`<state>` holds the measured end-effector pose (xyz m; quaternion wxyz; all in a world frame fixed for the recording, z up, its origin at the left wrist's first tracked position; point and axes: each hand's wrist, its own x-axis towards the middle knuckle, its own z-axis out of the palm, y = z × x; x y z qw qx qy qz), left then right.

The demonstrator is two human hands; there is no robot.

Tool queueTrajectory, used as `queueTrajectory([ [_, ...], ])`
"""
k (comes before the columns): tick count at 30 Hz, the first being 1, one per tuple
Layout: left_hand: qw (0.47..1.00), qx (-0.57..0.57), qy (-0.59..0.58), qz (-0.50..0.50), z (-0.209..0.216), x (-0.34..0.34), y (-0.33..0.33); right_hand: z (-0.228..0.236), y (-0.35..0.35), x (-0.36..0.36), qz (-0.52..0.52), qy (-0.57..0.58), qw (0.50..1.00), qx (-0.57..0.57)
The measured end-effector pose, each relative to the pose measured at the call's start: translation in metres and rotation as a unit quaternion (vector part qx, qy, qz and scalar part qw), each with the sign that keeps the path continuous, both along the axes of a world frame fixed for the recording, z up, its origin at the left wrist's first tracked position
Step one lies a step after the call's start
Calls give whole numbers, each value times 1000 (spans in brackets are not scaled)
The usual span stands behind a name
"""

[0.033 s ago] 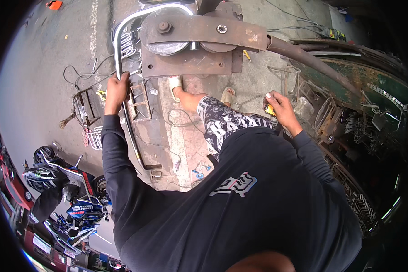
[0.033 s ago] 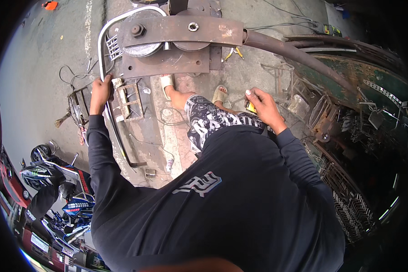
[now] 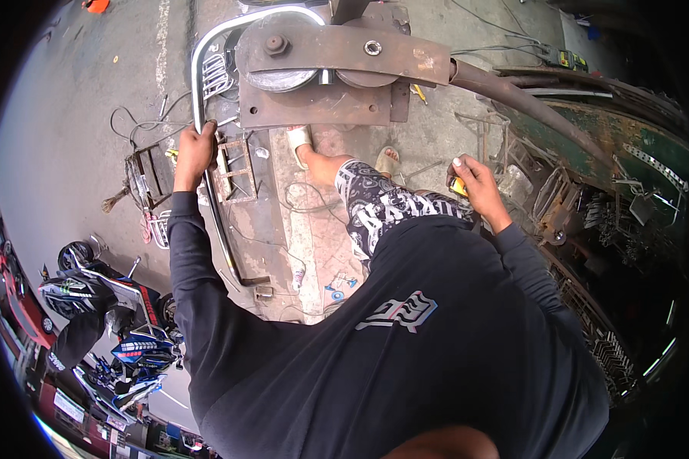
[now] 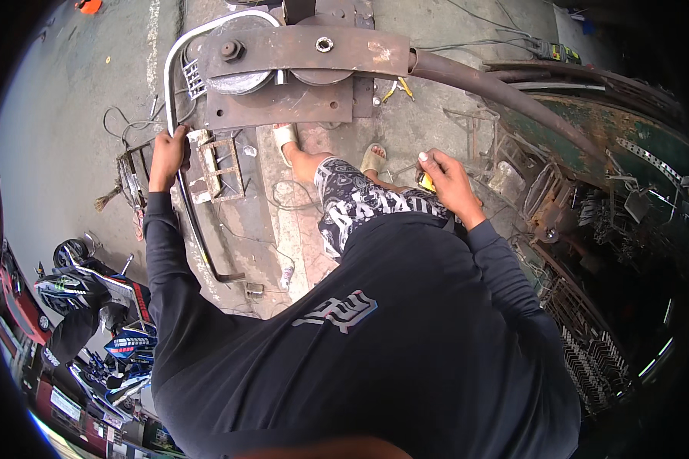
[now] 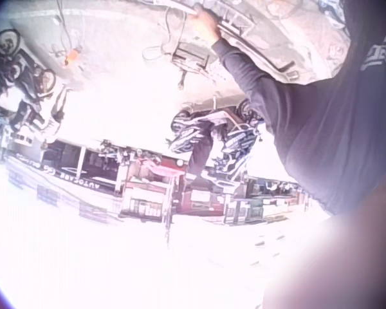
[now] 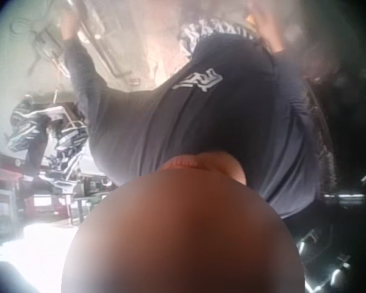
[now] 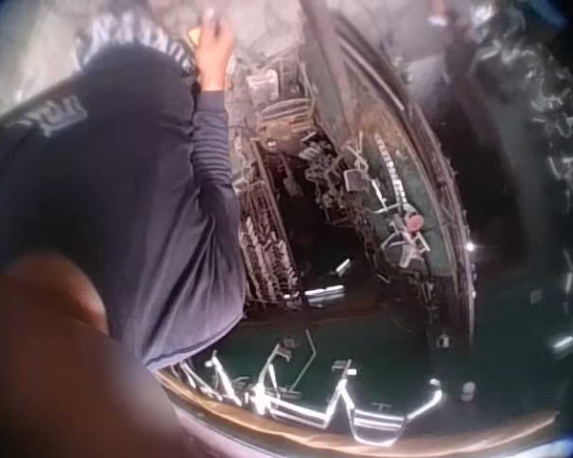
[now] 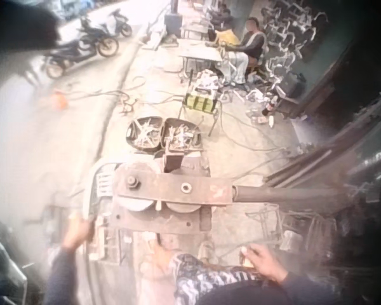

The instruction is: The person uses a manual tube bender to shape a metal tube into a curved form. They repeatedly clamp, bend, and release the tube, then measure the resulting curve with a tape measure to check dimensions.

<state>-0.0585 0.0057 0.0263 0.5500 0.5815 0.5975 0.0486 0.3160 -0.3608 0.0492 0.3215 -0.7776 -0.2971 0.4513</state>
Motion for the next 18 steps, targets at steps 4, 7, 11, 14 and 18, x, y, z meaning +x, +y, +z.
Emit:
queueTrajectory([
  [4,997,-67,-13,40,8,-27,6,-1,-21,11,-52,100,993,-22],
  [7,990,89,61,-86,4,-32,33,-1,-17,6,-73,84,994,-21],
  [11,985,83,82,-129,-8,-29,93,2,12,-9,-80,54,995,28],
  [14,973,22,124,-193,9,-22,129,15,46,-48,-36,146,989,-10],
  [18,983,23,62,-171,37,-9,104,28,150,-82,44,162,986,5],
])
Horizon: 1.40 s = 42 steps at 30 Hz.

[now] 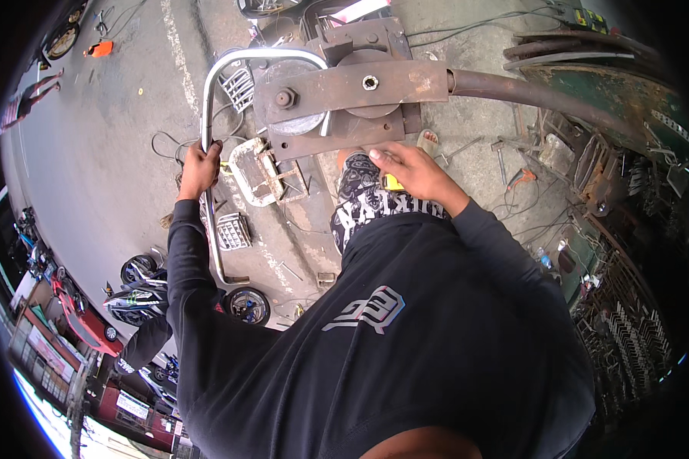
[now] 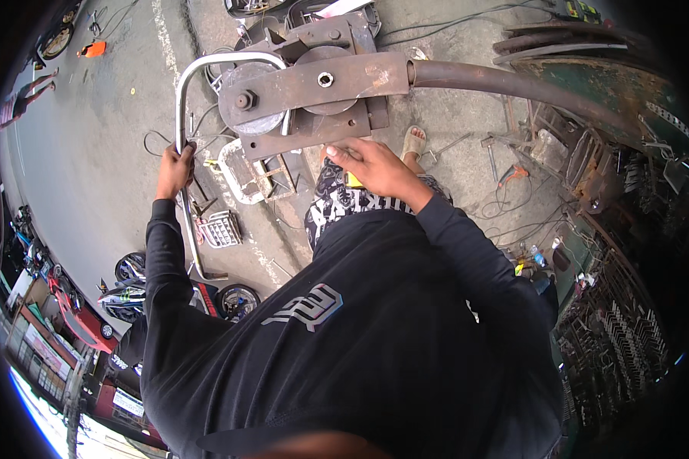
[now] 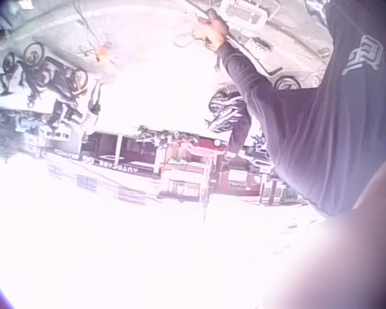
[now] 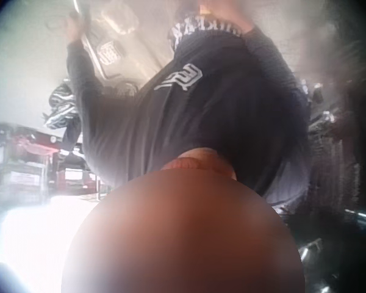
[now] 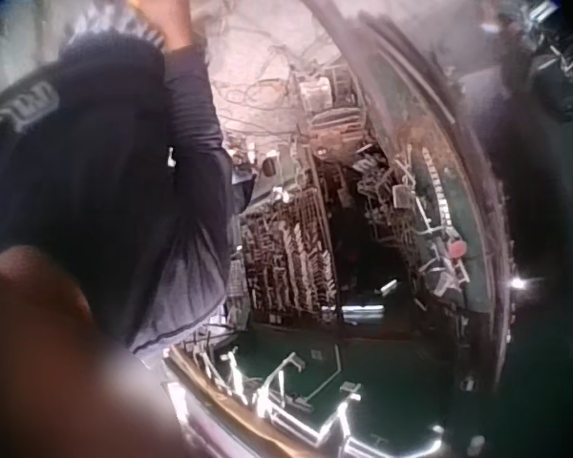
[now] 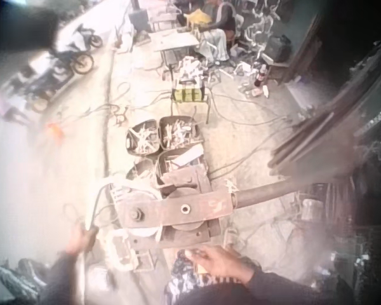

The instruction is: The person uses a manual tube bender to shape a metal tube into a curved form. They repeatedly clamp, bend, and release the tube, then measure the resulting curve with a tape measure to check dimensions.

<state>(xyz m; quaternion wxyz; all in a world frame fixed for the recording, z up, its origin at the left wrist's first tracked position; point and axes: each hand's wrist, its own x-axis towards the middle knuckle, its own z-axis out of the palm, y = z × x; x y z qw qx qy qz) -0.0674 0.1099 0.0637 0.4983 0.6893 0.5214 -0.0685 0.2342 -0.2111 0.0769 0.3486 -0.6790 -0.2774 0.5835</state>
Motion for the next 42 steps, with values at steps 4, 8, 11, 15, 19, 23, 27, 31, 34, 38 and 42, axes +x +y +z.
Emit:
queueTrajectory([
  [4,994,-68,-6,86,2,9,-10,14,56,-8,32,-77,994,-64],
  [8,999,-45,-3,-29,-15,-1,14,2,7,17,-229,200,950,-69],
  [11,999,-7,-33,-26,-20,-9,12,-21,-31,30,-331,217,918,32],
  [15,985,-134,18,106,-13,-7,-13,-14,-70,88,-490,168,853,69],
  [19,998,39,-30,-39,-9,3,6,-35,-63,157,-451,137,867,160],
  [23,1000,16,11,-14,-9,-14,18,-48,-78,162,-445,154,869,152],
  [27,996,-86,14,18,-24,-7,28,-39,-98,135,-472,149,851,174],
  [31,984,50,38,-166,-28,30,73,-33,-89,132,-507,160,828,176],
  [34,969,146,99,-173,-12,28,75,-33,-80,146,-497,146,846,128],
  [38,983,20,75,-165,-6,31,80,-41,-67,177,-464,144,860,155],
  [42,886,265,-96,-368,-34,87,158,-43,-70,185,-443,134,875,139],
])
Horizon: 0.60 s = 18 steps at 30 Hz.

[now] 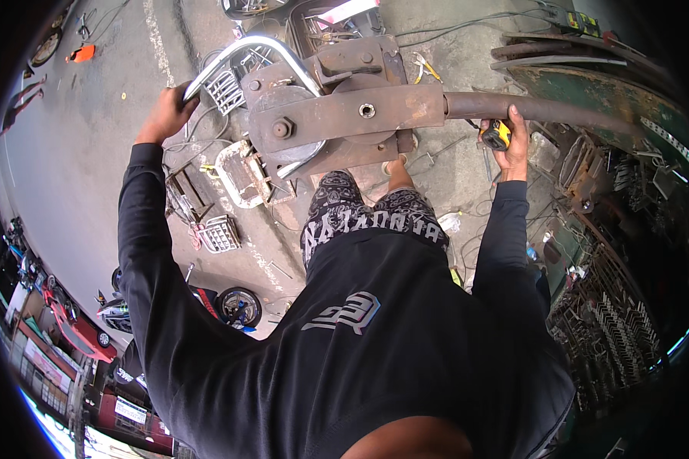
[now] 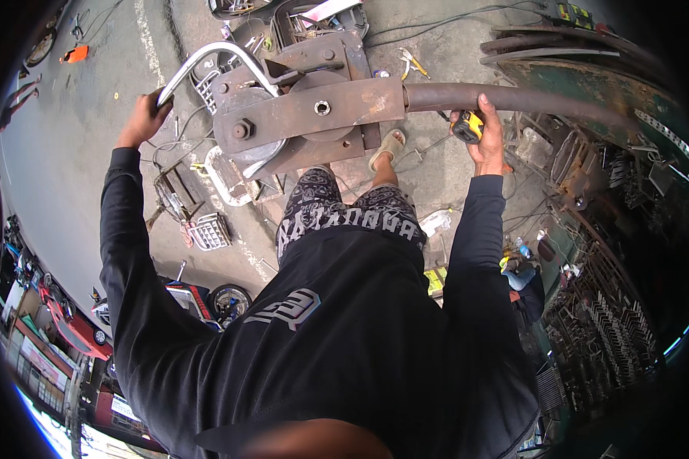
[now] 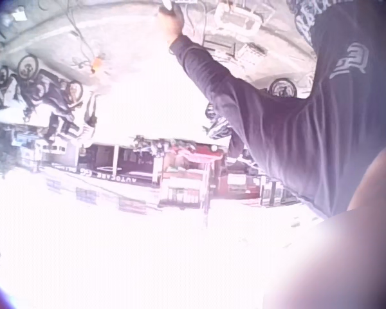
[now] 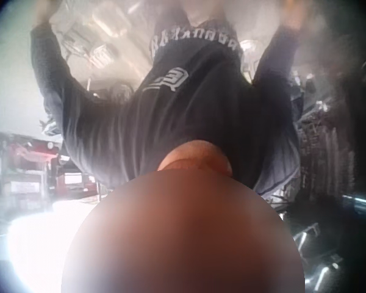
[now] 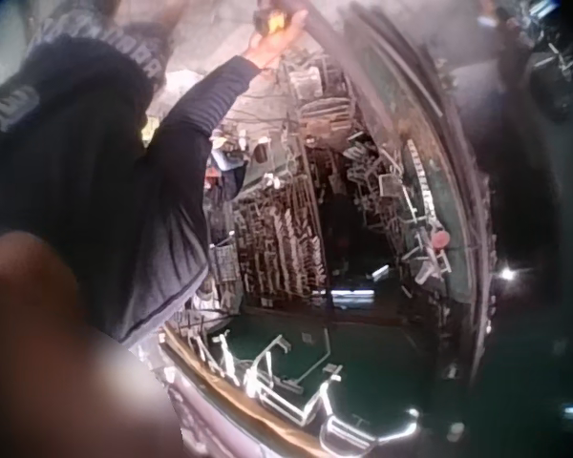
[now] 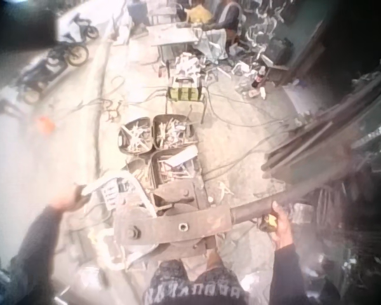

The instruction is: The person uses a manual tube bender to shape a metal tube into a curved form. They repeatedly clamp, bend, and release the tube, then measure the resulting curve with a tape measure to check dimensions.

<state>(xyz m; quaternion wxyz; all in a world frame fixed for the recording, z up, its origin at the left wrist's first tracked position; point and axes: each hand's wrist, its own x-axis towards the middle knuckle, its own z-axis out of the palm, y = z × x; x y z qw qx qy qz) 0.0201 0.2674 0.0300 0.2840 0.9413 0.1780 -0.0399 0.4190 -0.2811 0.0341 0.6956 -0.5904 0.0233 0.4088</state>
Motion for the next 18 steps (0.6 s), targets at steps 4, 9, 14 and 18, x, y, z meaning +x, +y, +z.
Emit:
queueTrajectory([
  [4,994,-2,93,-53,-15,28,34,3,-5,-17,-4,-14,999,-31],
  [9,995,2,99,-30,4,45,16,9,2,-34,-49,14,998,-34],
  [14,996,24,52,-73,12,54,11,16,6,-36,-52,1,996,-67],
  [18,987,65,129,-70,6,57,18,17,7,-36,-52,-5,997,-50],
])
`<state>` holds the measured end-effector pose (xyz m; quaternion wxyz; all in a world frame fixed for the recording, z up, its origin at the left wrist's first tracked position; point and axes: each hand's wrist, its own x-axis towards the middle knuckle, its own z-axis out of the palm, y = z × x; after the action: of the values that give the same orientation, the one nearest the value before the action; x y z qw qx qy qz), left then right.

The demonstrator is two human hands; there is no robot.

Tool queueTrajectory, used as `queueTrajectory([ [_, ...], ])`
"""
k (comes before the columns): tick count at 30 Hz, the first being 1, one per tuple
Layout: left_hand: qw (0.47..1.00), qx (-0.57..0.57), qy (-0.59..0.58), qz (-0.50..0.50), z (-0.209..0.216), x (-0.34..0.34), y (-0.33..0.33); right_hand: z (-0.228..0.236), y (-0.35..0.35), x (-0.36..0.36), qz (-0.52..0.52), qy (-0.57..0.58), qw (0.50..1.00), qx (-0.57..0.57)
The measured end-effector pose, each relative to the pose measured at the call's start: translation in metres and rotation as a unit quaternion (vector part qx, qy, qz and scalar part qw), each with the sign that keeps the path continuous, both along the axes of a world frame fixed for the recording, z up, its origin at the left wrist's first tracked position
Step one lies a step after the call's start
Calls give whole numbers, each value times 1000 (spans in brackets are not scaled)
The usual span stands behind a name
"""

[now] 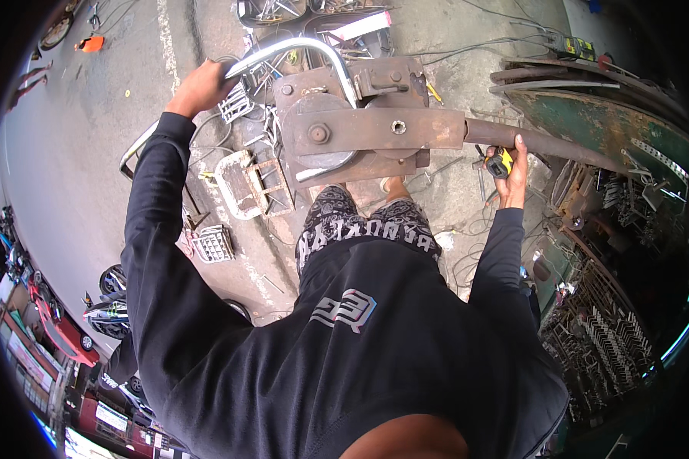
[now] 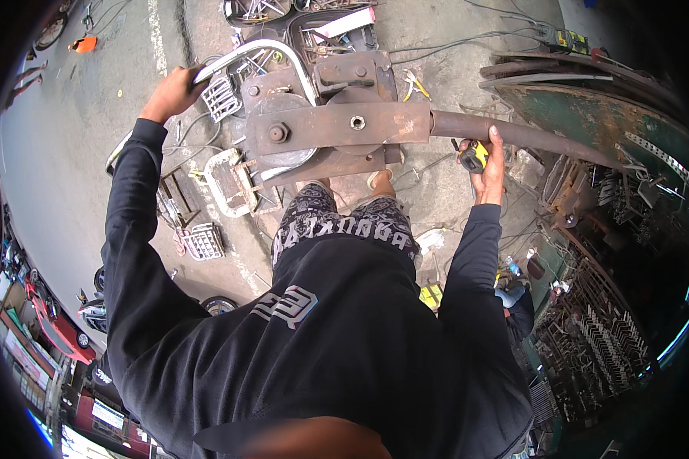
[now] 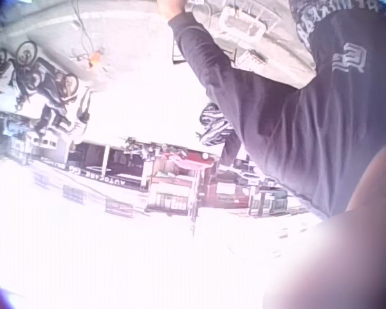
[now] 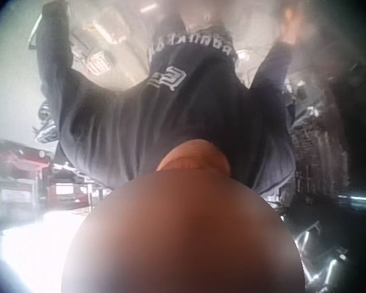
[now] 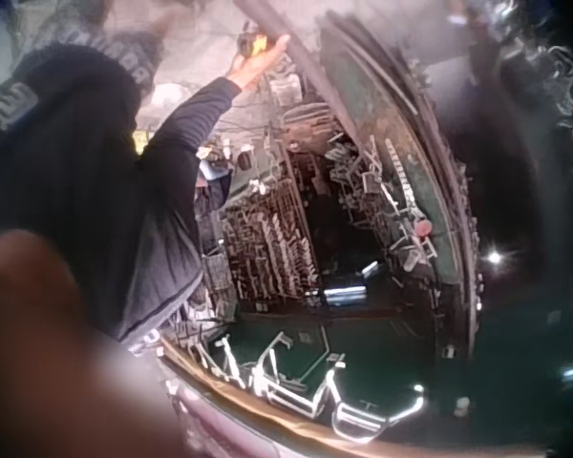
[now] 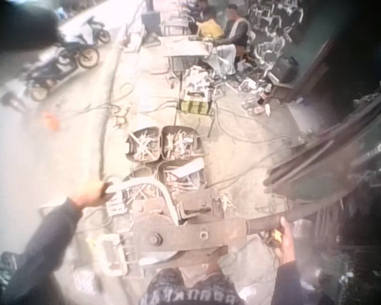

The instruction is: The person uses a manual tube bender to shape a metal tube into a curved form. They repeatedly clamp, bend, and release the tube, then measure the resulting curve with a tape measure to check dimensions.

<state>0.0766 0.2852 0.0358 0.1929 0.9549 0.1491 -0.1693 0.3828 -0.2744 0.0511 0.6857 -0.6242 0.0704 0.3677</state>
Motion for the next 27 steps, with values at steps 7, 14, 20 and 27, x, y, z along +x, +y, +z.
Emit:
queueTrajectory([
  [7,999,-37,-10,-27,-6,3,6,-6,-1,-2,-8,-3,1000,-2],
  [14,997,-35,-62,3,-8,-7,-7,0,9,13,20,-24,999,40],
  [20,997,40,-73,3,6,-7,-22,-3,7,7,-4,-14,1000,-2],
  [27,997,0,57,45,-3,7,-19,-4,12,0,-6,0,1000,22],
])
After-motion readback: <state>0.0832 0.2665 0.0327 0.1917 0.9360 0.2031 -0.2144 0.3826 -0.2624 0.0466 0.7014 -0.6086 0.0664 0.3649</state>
